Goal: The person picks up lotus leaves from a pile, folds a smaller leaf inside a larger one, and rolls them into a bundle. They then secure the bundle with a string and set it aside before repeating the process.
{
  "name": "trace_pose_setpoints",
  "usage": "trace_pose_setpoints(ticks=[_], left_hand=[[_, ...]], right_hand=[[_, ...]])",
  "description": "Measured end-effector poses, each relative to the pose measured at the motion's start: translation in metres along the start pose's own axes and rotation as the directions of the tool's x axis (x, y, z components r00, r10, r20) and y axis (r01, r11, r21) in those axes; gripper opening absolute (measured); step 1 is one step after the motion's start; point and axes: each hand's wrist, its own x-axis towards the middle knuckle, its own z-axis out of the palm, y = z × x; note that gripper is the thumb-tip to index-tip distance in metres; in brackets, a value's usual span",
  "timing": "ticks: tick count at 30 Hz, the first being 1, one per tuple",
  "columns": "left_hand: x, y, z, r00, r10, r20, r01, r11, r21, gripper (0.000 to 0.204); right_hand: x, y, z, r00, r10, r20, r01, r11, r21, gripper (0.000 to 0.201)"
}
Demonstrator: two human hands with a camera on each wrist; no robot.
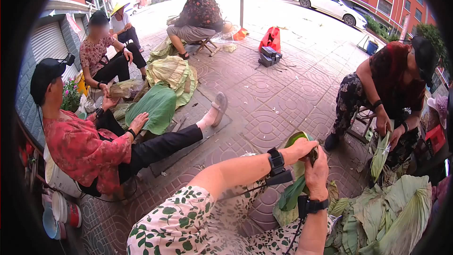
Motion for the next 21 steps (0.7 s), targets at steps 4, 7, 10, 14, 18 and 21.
trace_pose_setpoints(ticks=[4,7,10,14,18,21], left_hand=[[0.0037,-0.0027,0.0002,1.000,-0.012,-0.009,0.012,1.000,0.004,0.031],[0.0048,-0.0028,-0.0003,1.000,-0.016,-0.024,0.016,1.000,0.021,0.031],[0.0055,-0.0036,-0.0006,1.000,-0.011,-0.014,0.011,1.000,0.013,0.032],[0.0024,-0.0017,-0.0005,1.000,-0.008,-0.006,0.008,1.000,0.012,0.033],[0.0018,-0.0003,-0.0001,1.000,-0.003,-0.018,0.004,1.000,0.024,0.033],[0.0016,-0.0002,-0.0007,1.000,0.001,-0.015,0.000,1.000,0.028,0.033]], right_hand=[[-0.0007,0.0045,0.0026,1.000,-0.010,-0.005,0.010,1.000,-0.008,0.055],[-0.0002,0.0029,0.0021,1.000,-0.006,0.000,0.006,1.000,-0.005,0.055],[-0.0001,0.0029,0.0023,1.000,-0.005,-0.001,0.005,1.000,-0.003,0.055],[-0.0001,0.0021,0.0017,1.000,-0.015,-0.002,0.015,1.000,0.005,0.055],[0.0005,0.0013,0.0013,1.000,-0.017,-0.004,0.017,1.000,0.001,0.055],[0.0011,0.0007,0.0012,1.000,-0.015,-0.002,0.015,1.000,0.010,0.055]])
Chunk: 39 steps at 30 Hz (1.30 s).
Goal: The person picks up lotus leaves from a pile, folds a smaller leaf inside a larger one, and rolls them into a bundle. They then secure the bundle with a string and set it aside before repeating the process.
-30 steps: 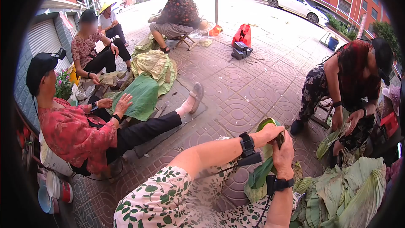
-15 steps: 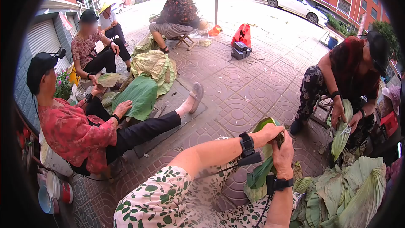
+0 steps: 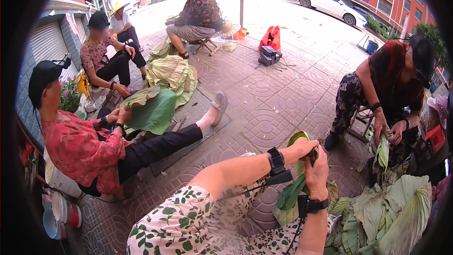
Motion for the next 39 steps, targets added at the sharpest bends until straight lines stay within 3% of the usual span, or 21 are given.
trace_pose_setpoints(ticks=[20,23,35,39], left_hand=[[0.0000,0.0010,-0.0007,0.999,0.034,-0.003,-0.034,0.999,0.005,0.035],[-0.0004,0.0034,-0.0024,0.999,-0.020,0.032,0.017,0.997,0.071,0.028],[-0.0029,0.0019,-0.0008,0.998,0.012,0.056,-0.016,0.998,0.054,0.028],[-0.0047,0.0008,0.0018,0.997,0.073,0.005,-0.073,0.997,-0.019,0.033]], right_hand=[[0.0007,-0.0004,0.0002,1.000,-0.003,0.002,0.003,1.000,-0.021,0.055],[0.0011,-0.0017,-0.0005,1.000,0.007,0.003,-0.007,1.000,0.007,0.056],[0.0001,-0.0017,-0.0016,1.000,0.008,-0.003,-0.008,1.000,0.001,0.056],[-0.0004,-0.0013,-0.0016,1.000,0.007,-0.003,-0.006,1.000,0.016,0.055]])
